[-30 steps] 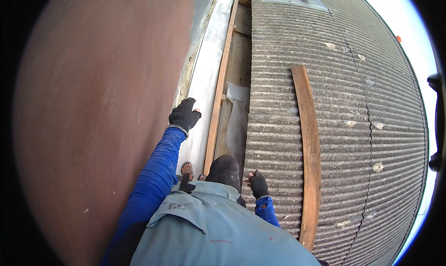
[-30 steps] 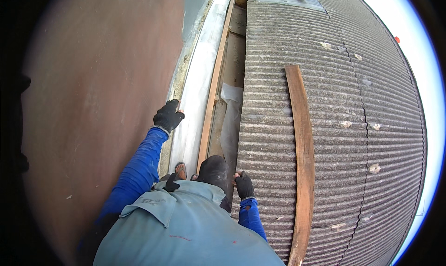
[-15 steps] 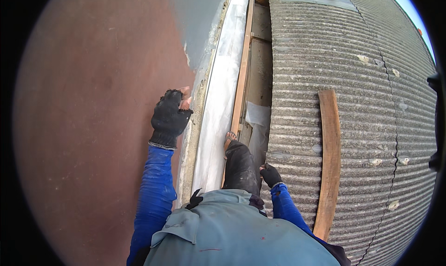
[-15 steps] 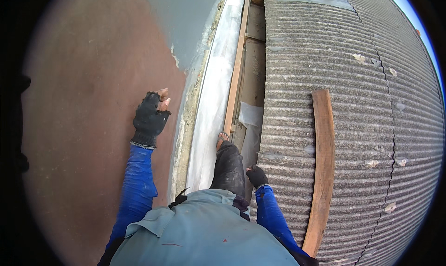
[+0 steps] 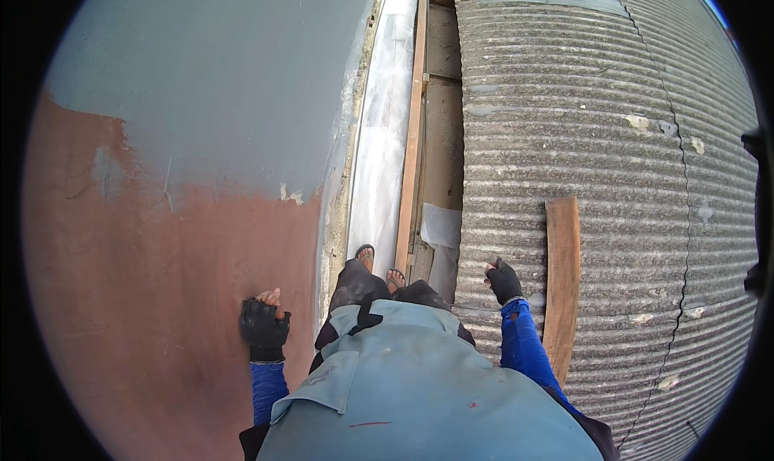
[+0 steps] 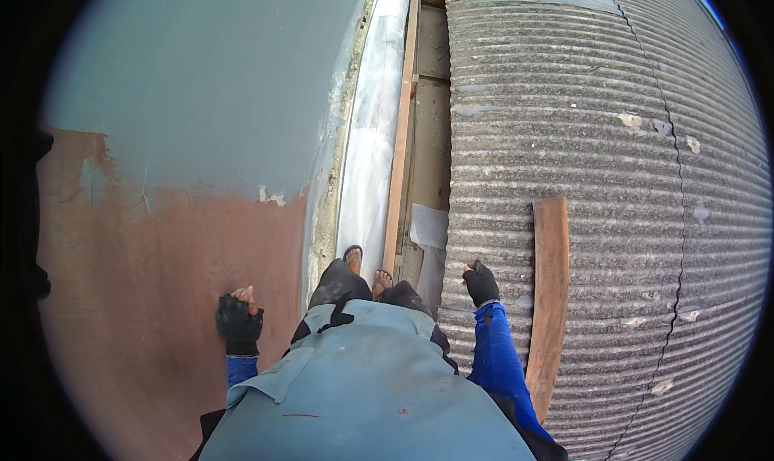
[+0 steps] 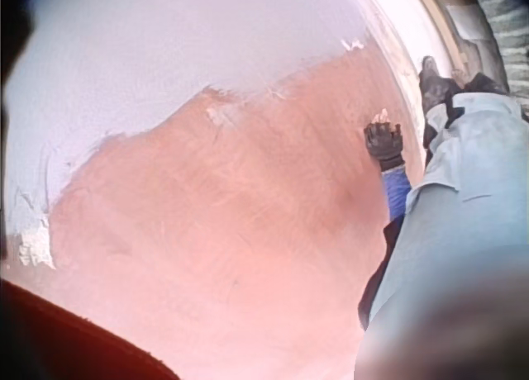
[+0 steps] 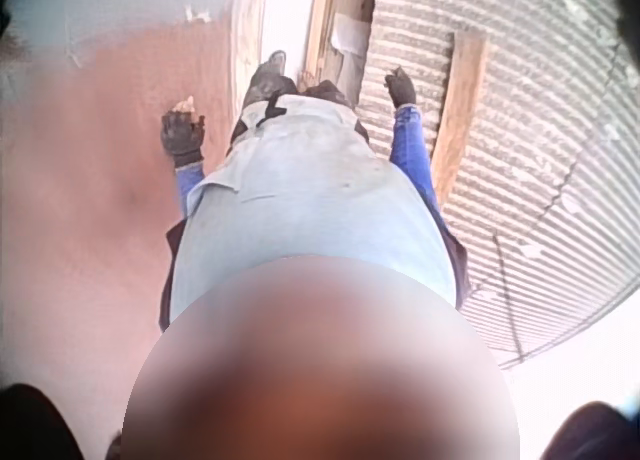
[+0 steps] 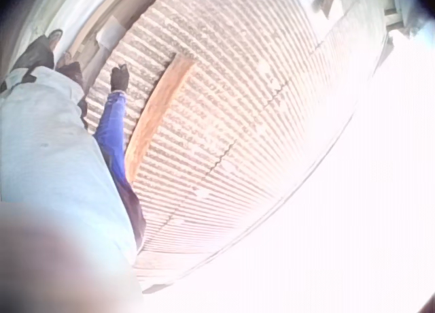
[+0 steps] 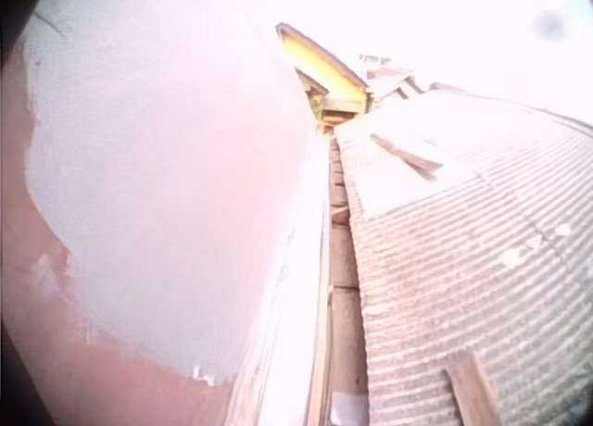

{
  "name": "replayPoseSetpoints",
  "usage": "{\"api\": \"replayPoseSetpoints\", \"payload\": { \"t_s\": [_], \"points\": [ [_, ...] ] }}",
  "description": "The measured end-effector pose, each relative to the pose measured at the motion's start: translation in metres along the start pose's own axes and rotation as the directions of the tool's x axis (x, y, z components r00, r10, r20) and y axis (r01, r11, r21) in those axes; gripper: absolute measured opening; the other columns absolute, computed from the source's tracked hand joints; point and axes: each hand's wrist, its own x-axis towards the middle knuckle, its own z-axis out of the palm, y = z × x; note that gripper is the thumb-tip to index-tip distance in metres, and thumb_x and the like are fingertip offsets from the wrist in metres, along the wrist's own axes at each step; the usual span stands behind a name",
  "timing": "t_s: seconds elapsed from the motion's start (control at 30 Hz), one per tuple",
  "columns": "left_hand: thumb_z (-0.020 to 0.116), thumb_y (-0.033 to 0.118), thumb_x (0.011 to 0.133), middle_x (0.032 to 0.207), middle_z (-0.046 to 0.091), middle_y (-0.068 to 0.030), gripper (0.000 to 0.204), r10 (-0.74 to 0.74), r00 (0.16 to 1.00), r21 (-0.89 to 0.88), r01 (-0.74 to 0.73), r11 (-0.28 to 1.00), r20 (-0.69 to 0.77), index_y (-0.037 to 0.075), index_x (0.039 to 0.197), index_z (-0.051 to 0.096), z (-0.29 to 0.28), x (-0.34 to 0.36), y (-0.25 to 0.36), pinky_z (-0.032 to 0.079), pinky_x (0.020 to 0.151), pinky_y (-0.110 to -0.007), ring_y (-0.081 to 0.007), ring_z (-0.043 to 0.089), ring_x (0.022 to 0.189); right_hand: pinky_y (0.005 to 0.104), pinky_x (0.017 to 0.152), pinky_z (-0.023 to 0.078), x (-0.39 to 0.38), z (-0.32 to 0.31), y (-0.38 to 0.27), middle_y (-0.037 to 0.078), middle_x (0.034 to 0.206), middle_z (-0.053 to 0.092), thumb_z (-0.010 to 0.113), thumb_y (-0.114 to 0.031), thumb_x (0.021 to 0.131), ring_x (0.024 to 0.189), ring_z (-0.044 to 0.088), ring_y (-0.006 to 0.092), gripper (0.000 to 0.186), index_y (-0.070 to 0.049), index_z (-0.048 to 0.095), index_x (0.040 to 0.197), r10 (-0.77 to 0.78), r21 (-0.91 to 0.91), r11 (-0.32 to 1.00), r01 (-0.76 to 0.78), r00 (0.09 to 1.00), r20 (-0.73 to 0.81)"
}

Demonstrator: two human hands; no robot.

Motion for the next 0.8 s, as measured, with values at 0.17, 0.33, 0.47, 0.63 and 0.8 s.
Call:
{"api": "replayPoseSetpoints", "payload": {
  "t_s": [0.17,0.33,0.47,0.63,0.8],
  "points": [
    [0.064,0.012,0.08,0.093,0.065,-0.0112,0.028,-0.287,0.93,0.019,0.29,0.957,0.228,0.009,0.108,0.065,0.046,0.027,-0.004,0.051,0.076,-0.043,-0.0304,0.064,0.085,0.0318,0.066,0.054,0.03,0.015,-0.007,0.013,0.089,0.067,0.058,-0.022,0.091,0.076,0.067,0.0188,0.034,0.006,0.061,0.109,0.082,0.095,0.992,-0.082,0.997,0.005],
    [0.068,0.028,0.077,0.11,0.065,-0.0145,0.041,-0.234,0.681,-0.112,0.423,0.899,0.695,0.01,0.114,0.064,0.164,0.167,-0.037,0.049,0.088,-0.044,-0.033,0.062,0.102,0.0316,0.064,0.051,0.124,0.036,-0.072,0.01,0.095,0.067,0.056,-0.024,0.092,0.079,0.067,0.0186,0.037,0.003,0.057,0.117,-0.001,0.111,0.994,0.001,1.0,0.003],
    [0.066,0.036,0.082,0.12,0.063,-0.0146,0.047,-0.008,0.675,-0.151,0.177,0.973,0.738,0.013,0.123,0.061,0.268,0.351,-0.035,0.048,0.092,-0.044,-0.0322,0.06,0.111,0.0321,0.063,0.051,0.187,0.043,-0.153,0.008,0.097,0.066,0.058,-0.027,0.092,0.081,0.068,0.0181,0.038,0.0,0.058,0.118,-0.003,0.067,0.998,0.005,1.0,-0.023],
    [0.061,0.032,0.083,0.122,0.062,-0.0166,0.049,0.202,0.765,-0.305,-0.008,0.952,0.611,0.007,0.125,0.059,0.318,0.543,-0.019,0.046,0.097,-0.044,-0.0332,0.06,0.112,0.0317,0.065,0.051,0.221,0.037,-0.206,0.008,0.101,0.066,0.058,-0.027,0.094,0.084,0.066,0.0183,0.038,-0.002,0.055,0.123,-0.026,0.243,0.969,0.034,0.999,-0.033],
    [0.062,0.037,0.084,0.131,0.058,-0.0167,0.055,0.162,0.728,-0.251,0.015,0.968,0.666,0.008,0.13,0.056,0.349,0.654,-0.031,0.044,0.102,-0.043,-0.0328,0.057,0.119,0.0344,0.056,0.05,0.256,0.054,-0.185,0.007,0.09,0.065,0.055,-0.025,0.095,0.072,0.066,0.0184,0.026,-0.005,0.057,0.111,0.295,0.255,0.927,-0.273,0.954,-0.05]
  ]
}}
